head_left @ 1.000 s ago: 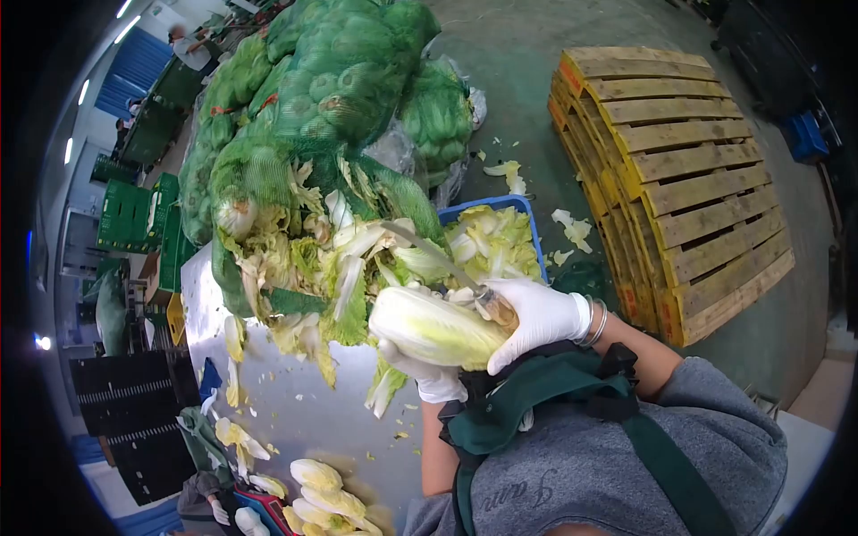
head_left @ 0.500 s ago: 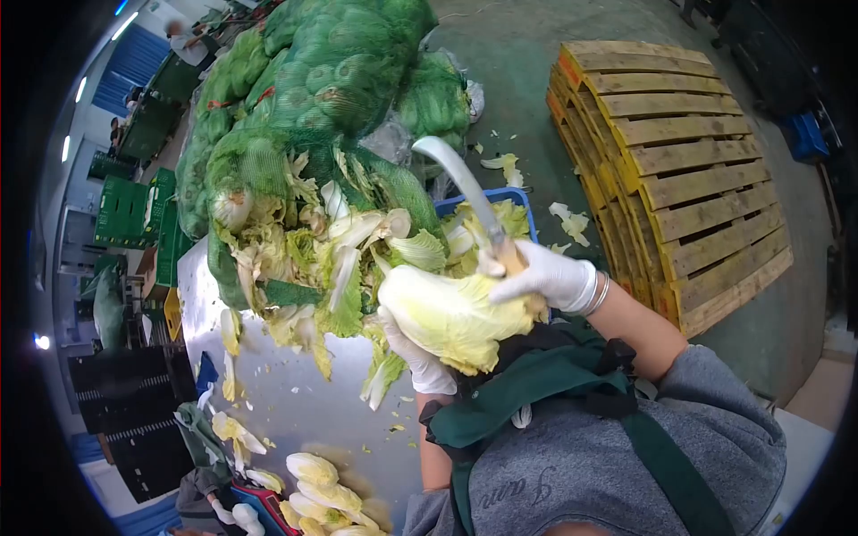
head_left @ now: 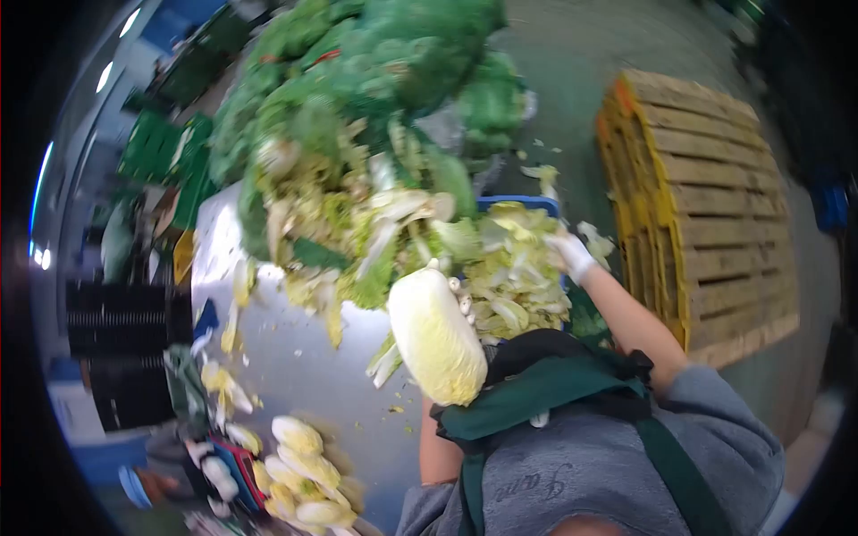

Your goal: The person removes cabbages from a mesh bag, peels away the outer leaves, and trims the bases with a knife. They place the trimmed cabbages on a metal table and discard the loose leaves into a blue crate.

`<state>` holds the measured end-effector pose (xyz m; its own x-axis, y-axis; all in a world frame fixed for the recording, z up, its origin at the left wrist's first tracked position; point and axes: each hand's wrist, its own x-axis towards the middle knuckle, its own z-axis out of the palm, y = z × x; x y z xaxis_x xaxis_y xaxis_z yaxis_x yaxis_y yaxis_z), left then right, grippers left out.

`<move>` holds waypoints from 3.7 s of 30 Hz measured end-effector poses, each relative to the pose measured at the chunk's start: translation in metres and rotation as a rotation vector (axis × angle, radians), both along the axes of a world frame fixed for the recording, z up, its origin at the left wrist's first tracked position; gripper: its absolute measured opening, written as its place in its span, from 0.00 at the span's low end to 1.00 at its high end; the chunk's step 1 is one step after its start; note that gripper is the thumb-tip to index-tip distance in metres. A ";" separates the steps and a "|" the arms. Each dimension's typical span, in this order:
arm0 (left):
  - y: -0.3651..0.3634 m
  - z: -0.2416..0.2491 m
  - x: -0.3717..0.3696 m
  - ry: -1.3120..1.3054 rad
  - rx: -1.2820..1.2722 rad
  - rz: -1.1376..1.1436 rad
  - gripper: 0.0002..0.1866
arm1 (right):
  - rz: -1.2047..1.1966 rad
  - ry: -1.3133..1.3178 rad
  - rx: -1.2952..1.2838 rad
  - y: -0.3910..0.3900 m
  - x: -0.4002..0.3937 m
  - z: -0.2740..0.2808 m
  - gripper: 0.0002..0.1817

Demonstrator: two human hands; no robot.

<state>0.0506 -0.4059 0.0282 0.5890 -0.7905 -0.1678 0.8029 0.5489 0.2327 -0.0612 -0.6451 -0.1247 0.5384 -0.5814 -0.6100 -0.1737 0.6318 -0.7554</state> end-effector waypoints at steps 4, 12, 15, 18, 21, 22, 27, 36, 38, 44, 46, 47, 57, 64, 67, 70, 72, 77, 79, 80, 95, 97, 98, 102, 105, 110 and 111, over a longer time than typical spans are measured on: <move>0.093 -0.048 0.025 -0.070 0.287 0.346 0.34 | 0.069 0.089 0.241 0.016 -0.058 -0.078 0.24; 0.346 -0.031 0.032 -0.170 1.238 1.037 0.35 | 0.164 0.379 -0.122 0.036 -0.107 -0.068 0.13; 0.423 0.001 0.049 -0.259 1.435 0.967 0.35 | 0.229 0.498 -0.291 0.041 -0.103 -0.064 0.11; 0.476 -0.026 0.079 -0.357 2.272 0.845 0.34 | 0.310 0.503 -0.445 0.047 -0.094 -0.065 0.11; 0.459 -0.056 0.102 -0.776 3.049 0.912 0.33 | 0.371 0.530 -0.481 0.059 -0.082 -0.056 0.13; 0.426 -0.054 0.114 -0.967 2.898 0.885 0.32 | 0.387 0.543 -0.505 0.062 -0.080 -0.059 0.14; 0.214 -0.052 0.199 -1.555 1.993 0.731 0.31 | 0.441 0.525 -0.555 0.081 -0.063 -0.036 0.17; -0.030 -0.082 0.229 -1.728 1.110 0.297 0.13 | 0.260 0.399 -0.362 0.089 -0.044 -0.030 0.18; -0.044 -0.092 0.215 -1.761 1.109 0.222 0.12 | 0.129 0.347 -0.216 0.080 -0.023 -0.046 0.19; -0.053 -0.095 0.159 -1.967 1.321 -0.091 0.23 | 0.057 0.264 -0.063 0.028 0.098 -0.089 0.30; -0.048 -0.103 0.144 -2.023 1.330 -0.118 0.27 | 0.037 0.267 -0.094 0.009 0.138 -0.131 0.28; -0.046 -0.098 0.138 -2.052 1.335 -0.112 0.26 | 0.009 0.257 -0.060 0.002 0.157 -0.161 0.27; 0.014 -0.091 0.123 -1.734 1.353 -0.089 0.15 | -0.250 -0.060 0.241 0.024 0.197 -0.219 0.23; 0.034 -0.083 0.117 -1.434 1.275 0.081 0.14 | -0.492 -0.298 0.117 0.005 0.113 -0.039 0.25; 0.034 -0.080 0.124 -1.304 1.198 0.147 0.13 | -0.485 -0.513 0.047 -0.013 0.114 0.079 0.16; 0.026 -0.082 0.139 -1.159 1.059 0.194 0.15 | -0.173 -0.646 -0.023 -0.022 0.127 0.160 0.13; 0.015 -0.078 0.149 -1.109 0.957 0.194 0.18 | 0.007 -0.639 -0.132 -0.017 0.141 0.203 0.12; 0.003 -0.057 0.158 -1.086 0.886 0.298 0.27 | 0.256 -0.722 -0.267 0.034 0.199 0.309 0.13; 0.008 -0.057 0.171 -0.971 0.855 0.391 0.27 | 0.298 -0.760 -0.260 0.049 0.212 0.336 0.13; 0.012 -0.064 0.180 -1.117 0.991 0.501 0.26 | 0.320 -0.778 -0.252 0.055 0.215 0.346 0.13; -0.031 -0.058 0.253 -0.307 0.676 -0.063 0.37 | 0.273 -0.647 -0.147 0.088 0.174 0.323 0.13; -0.045 -0.053 0.255 -0.272 0.751 0.025 0.27 | 0.261 -0.640 -0.193 0.084 0.171 0.318 0.13; -0.047 -0.058 0.262 -0.260 0.696 0.018 0.26 | 0.253 -0.633 -0.185 0.081 0.167 0.315 0.13; -0.047 -0.085 0.269 -0.259 0.691 0.217 0.31 | 0.154 -0.665 -0.041 0.057 0.145 0.298 0.12; -0.027 -0.050 0.240 -0.282 0.823 0.380 0.35 | 0.078 -0.634 -0.008 0.048 0.138 0.287 0.12; 0.029 -0.015 0.218 -0.482 0.981 0.553 0.35 | -0.019 -0.558 -0.025 0.035 0.140 0.255 0.13; 0.041 -0.021 0.222 -0.653 0.959 0.633 0.31 | -0.006 -0.542 -0.029 0.030 0.142 0.240 0.13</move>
